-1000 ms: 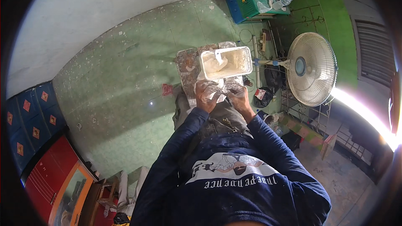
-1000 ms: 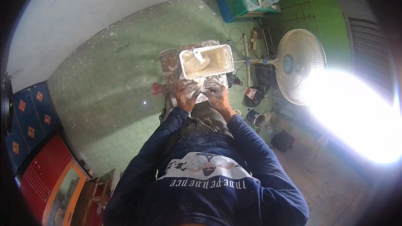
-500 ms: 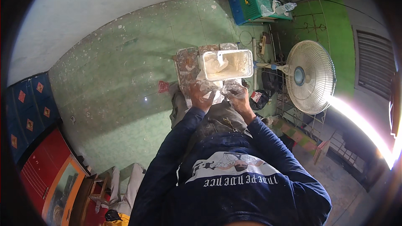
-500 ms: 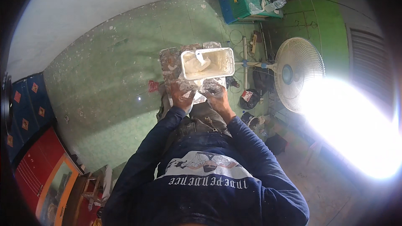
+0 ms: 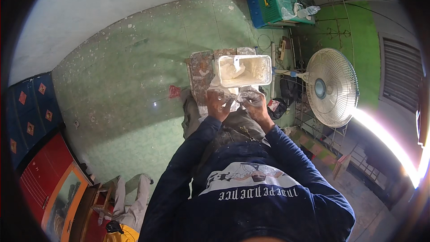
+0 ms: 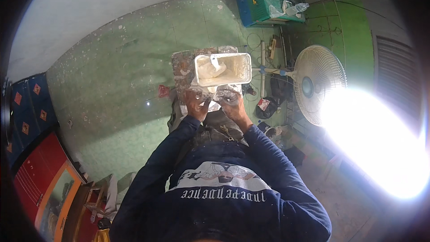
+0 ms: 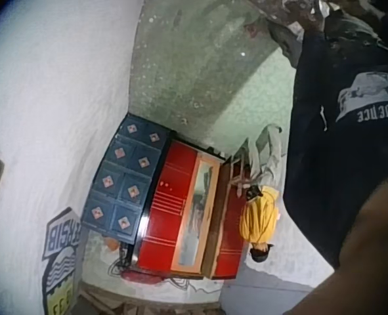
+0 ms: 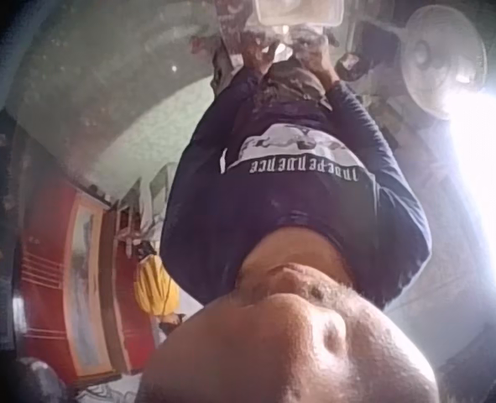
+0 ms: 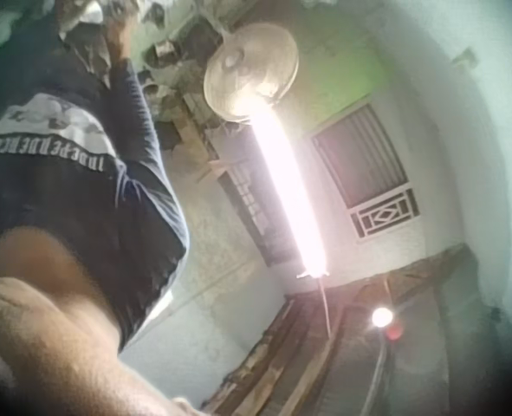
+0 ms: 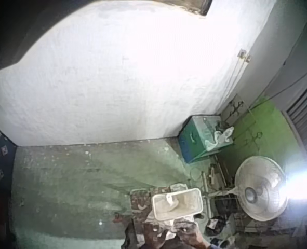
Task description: The person pours white powder from a plastic bag into a rectangular container, adds water from a bottle, and stirs the mixture with a metal scraper.
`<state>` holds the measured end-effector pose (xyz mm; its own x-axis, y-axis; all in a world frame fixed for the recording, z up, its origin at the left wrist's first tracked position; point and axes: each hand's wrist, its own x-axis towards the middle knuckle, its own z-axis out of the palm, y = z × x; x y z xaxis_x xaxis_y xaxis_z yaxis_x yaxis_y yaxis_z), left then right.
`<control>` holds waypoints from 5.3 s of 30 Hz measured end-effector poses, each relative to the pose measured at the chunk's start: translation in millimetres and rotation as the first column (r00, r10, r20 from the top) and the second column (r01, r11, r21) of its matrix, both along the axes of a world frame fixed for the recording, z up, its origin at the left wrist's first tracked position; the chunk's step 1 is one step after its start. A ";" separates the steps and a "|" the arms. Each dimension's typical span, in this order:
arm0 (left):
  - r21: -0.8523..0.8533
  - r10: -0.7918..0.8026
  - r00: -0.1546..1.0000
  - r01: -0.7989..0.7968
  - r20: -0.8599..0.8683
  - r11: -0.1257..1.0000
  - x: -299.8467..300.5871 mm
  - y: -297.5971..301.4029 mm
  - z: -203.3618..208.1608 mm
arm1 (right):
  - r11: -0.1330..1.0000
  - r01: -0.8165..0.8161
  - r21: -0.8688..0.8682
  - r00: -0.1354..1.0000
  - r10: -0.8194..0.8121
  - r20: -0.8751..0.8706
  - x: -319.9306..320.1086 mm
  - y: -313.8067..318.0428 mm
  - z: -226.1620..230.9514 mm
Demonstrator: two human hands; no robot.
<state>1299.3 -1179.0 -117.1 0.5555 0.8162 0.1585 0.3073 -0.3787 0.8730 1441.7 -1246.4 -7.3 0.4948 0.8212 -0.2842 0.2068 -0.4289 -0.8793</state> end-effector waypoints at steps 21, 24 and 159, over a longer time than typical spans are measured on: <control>0.129 0.087 0.989 -0.071 -0.124 0.989 -0.1 24.2 40.5 | 0.988 -0.007 -0.156 0.953 0.054 0.298 39.4 17.1 20.7; -0.032 -0.035 0.999 0.034 -0.010 0.999 -13.2 41.6 72.0 | 0.975 -0.072 -0.210 0.910 0.150 0.387 54.1 14.7 14.7; -0.068 -0.104 0.925 0.084 -0.367 0.994 -7.9 -33.9 -6.3 | 0.979 -0.138 -0.149 0.984 0.153 0.091 -4.3 -57.4 -52.3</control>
<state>1291.4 -1212.9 -123.5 0.6414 0.7589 -0.1124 0.5765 -0.3802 0.7232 1437.3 -1303.8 -59.6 0.4052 0.8414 -0.3577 0.3610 -0.5067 -0.7829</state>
